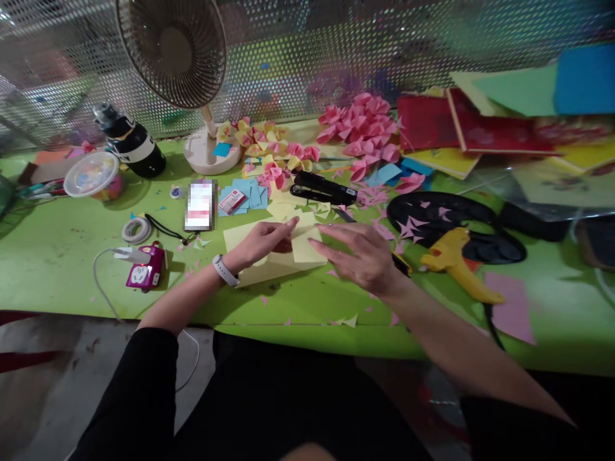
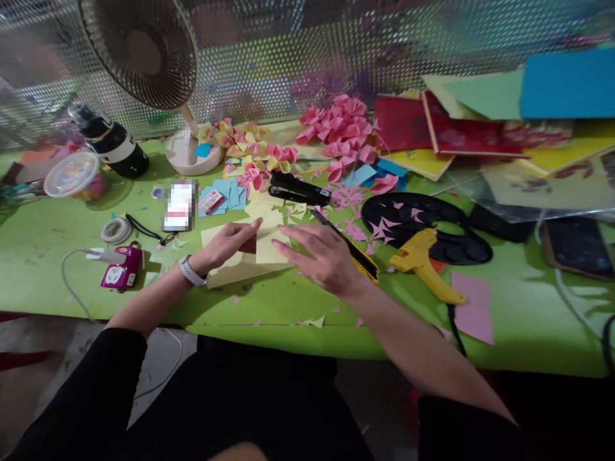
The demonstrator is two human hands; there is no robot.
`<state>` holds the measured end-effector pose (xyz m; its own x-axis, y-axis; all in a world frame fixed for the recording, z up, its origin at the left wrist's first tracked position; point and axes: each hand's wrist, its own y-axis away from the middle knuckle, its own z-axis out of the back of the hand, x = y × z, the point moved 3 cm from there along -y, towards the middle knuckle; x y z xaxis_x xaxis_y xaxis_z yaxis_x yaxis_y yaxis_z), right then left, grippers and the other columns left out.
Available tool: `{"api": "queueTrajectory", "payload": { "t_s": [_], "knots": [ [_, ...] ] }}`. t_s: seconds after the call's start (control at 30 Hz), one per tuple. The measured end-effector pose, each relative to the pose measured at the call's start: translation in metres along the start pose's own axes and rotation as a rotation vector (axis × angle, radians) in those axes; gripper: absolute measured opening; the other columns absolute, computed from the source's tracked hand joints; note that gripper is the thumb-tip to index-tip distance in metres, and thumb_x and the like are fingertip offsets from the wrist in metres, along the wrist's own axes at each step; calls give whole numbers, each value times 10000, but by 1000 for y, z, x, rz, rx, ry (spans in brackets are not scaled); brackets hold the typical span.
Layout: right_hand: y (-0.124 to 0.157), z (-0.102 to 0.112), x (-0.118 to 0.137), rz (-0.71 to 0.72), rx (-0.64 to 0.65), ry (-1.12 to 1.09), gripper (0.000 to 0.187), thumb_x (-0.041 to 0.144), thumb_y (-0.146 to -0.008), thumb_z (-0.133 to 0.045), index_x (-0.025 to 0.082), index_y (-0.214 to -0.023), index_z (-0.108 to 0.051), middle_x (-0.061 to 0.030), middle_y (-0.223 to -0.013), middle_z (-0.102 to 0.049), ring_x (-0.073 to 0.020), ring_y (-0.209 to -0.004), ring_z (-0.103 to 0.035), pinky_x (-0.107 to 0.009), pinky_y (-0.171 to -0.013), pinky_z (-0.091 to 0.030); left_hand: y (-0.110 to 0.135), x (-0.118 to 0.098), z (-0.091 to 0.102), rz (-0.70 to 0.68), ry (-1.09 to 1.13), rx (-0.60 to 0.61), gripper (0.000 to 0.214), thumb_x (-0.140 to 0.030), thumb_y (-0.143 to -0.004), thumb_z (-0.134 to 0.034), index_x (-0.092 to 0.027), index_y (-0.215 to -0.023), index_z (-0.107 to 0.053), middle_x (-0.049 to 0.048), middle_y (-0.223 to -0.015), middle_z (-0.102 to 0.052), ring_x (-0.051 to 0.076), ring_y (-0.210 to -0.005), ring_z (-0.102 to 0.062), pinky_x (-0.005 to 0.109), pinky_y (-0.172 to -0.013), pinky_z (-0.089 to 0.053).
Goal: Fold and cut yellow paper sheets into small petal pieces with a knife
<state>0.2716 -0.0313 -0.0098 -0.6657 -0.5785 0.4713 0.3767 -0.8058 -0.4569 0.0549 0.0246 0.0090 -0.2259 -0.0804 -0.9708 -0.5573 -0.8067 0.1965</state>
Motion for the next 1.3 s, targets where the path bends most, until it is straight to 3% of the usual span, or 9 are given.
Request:
{"api": "queueTrajectory", "payload": {
  "t_s": [0.13, 0.27, 0.37, 0.47, 0.67, 0.9, 1.07, 1.3],
  "knots": [
    [-3, 2, 20, 87, -34, -107, 214, 341, -983, -595, 351, -1100, -774, -37, -1276, -730, -295, -1187, -655, -559, -973, -546, 2, 6, -13, -4, 196, -25, 492, -622, -788, -754, -154, -700, -632, -34, -624, -544, 59, -555, -506, 211, -595, -478],
    [-6, 1, 22, -115, -218, -211, 194, 451, -949, -652, 289, -893, -743, -64, -1232, -726, -290, -1167, -654, -567, -994, -539, 5, 14, -27, 34, 343, 129, 478, -591, -739, -814, -142, -858, -705, 43, -840, -710, 147, -794, -707, 299, -801, -586],
    [-8, -1, 19, -241, -275, -294, 286, 525, -917, -672, 262, -806, -675, -84, -1227, -713, -292, -1182, -646, -560, -1019, -534, 8, 17, -31, 68, 467, 219, 455, -579, -815, -756, -141, -931, -725, 92, -920, -743, 249, -979, -748, 379, -873, -604],
    [-8, -3, 19, -273, -241, -385, 300, 535, -914, -673, 254, -812, -650, -90, -1171, -727, -276, -1122, -675, -528, -990, -558, 10, 18, -30, 69, 536, 242, 508, -615, -858, -687, -132, -1004, -741, 132, -955, -760, 305, -1040, -744, 421, -861, -614],
    [-7, -6, 20, -308, -187, -431, 277, 522, -893, -698, 255, -834, -654, -85, -1049, -747, -271, -991, -707, -518, -906, -594, 11, 16, -32, 48, 352, 200, 466, -490, -783, -828, -113, -1047, -753, 146, -1074, -778, 229, -985, -761, 356, -878, -600],
    [-5, -10, 13, -522, -180, -688, 422, 548, -824, -760, 245, -1093, -641, -80, -1076, -735, -239, -951, -711, -415, -813, -622, 9, 17, -36, 97, 427, 221, 522, -530, -728, -848, -102, -1009, -743, 153, -1035, -786, 247, -1004, -766, 348, -848, -614],
    [-3, -11, 12, -573, -76, -706, 322, 572, -855, -702, 254, -902, -722, -18, -758, -698, -173, -610, -614, -307, -494, -519, 10, 16, -37, 133, 458, 249, 517, -493, -725, -860, -109, -1045, -729, 143, -1018, -789, 254, -1047, -756, 332, -836, -613],
    [-4, -10, 14, -551, -102, -699, 285, 551, -847, -716, 266, -835, -728, -9, -728, -674, -169, -584, -567, -314, -496, -487, 10, 18, -38, 156, 494, 245, 477, -443, -699, -887, -88, -970, -721, 148, -1029, -786, 243, -1016, -762, 328, -816, -613]
  ]
}}
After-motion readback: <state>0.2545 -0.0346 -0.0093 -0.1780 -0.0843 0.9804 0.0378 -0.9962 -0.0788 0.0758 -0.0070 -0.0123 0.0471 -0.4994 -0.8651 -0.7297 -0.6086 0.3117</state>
